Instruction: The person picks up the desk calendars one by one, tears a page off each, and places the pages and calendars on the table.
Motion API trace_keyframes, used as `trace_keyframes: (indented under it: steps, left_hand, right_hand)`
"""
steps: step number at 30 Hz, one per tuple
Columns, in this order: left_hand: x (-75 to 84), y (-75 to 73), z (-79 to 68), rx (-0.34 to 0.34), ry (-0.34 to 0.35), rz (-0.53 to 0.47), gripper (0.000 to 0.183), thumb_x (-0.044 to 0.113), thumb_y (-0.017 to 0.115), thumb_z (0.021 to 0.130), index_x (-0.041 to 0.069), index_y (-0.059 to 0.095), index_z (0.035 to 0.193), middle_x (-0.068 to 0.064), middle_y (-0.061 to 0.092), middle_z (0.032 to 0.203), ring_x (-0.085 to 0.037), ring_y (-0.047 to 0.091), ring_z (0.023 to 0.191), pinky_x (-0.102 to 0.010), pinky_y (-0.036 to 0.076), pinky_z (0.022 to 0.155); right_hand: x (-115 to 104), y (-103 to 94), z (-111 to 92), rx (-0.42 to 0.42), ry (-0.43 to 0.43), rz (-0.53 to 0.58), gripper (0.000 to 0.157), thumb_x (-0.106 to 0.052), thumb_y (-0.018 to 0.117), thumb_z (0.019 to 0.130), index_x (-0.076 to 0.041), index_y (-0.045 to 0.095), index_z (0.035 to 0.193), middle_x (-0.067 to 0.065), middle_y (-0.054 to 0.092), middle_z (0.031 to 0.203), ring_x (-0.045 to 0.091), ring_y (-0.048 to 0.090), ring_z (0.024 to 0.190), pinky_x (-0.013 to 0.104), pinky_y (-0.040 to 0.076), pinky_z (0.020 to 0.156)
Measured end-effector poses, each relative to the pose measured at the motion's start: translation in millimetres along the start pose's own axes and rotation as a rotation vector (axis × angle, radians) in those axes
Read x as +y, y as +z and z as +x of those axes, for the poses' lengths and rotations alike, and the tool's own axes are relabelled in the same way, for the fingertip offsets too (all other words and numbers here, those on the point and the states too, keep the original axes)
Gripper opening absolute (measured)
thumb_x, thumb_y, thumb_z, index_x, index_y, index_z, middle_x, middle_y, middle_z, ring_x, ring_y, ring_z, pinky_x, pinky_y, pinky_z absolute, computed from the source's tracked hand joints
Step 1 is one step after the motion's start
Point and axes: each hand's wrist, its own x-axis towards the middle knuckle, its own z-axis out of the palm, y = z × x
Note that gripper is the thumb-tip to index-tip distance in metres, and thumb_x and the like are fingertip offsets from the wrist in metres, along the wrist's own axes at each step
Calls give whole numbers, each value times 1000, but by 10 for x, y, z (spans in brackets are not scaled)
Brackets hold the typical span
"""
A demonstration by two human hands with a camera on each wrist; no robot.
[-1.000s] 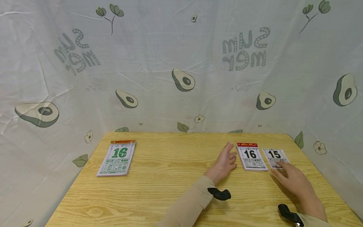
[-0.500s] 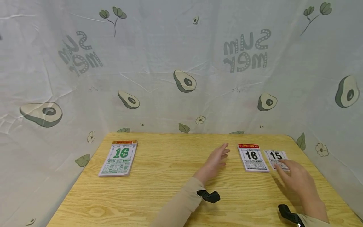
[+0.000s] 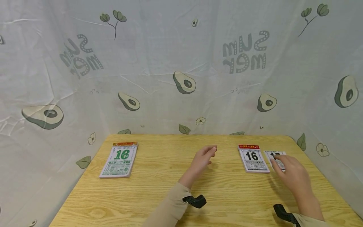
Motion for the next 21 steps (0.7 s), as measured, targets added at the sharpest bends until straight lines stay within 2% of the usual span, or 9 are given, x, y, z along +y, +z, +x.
trace_keyframes:
  steps: [4, 9, 11, 13, 16, 21]
  left_hand:
    - [21, -147, -78, 31, 21, 54, 38, 43, 49, 100, 22, 59, 131, -5, 61, 132, -23, 58, 120, -53, 46, 99]
    - [25, -310, -153, 55, 21, 70, 36, 40, 50, 101, 20, 61, 129, -4, 64, 126, -22, 61, 114, -53, 46, 96]
    - [29, -374, -180, 62, 27, 79, 37, 40, 50, 101, 19, 61, 128, -6, 65, 124, -23, 62, 112, -52, 47, 95]
    - [33, -442, -208, 67, 29, 80, 37, 41, 51, 100, 19, 61, 128, -7, 66, 124, -24, 62, 111, -52, 46, 96]
    - [52, -549, -255, 75, 41, 80, 39, 41, 50, 100, 18, 60, 129, -9, 65, 125, -24, 63, 111, -52, 47, 96]
    - [69, -727, -316, 101, 40, 74, 40, 42, 50, 100, 18, 59, 131, -10, 64, 127, -23, 63, 111, -52, 47, 97]
  right_hand:
    - [-81, 22, 44, 113, -88, 18, 35, -32, 59, 94, 1, 68, 101, 23, 69, 97, 42, 63, 91, 54, 48, 79]
    - [-203, 50, 107, 185, -155, 36, 52, -46, 46, 99, 1, 68, 98, 22, 70, 93, 40, 64, 88, 52, 47, 89]
    - [-248, 61, 134, 203, -184, 35, 62, -53, 38, 100, 1, 68, 97, 21, 70, 91, 39, 65, 86, 52, 48, 89]
    - [-300, 68, 157, 219, -211, 34, 66, -55, 35, 101, 1, 69, 95, 20, 70, 89, 37, 65, 85, 50, 49, 85]
    - [-369, 77, 182, 233, -254, 51, 65, -53, 35, 101, 2, 69, 93, 19, 69, 87, 36, 64, 82, 49, 50, 74]
    - [-481, 108, 194, 218, -295, 59, 62, -50, 36, 102, 2, 69, 91, 17, 68, 86, 35, 64, 80, 47, 51, 69]
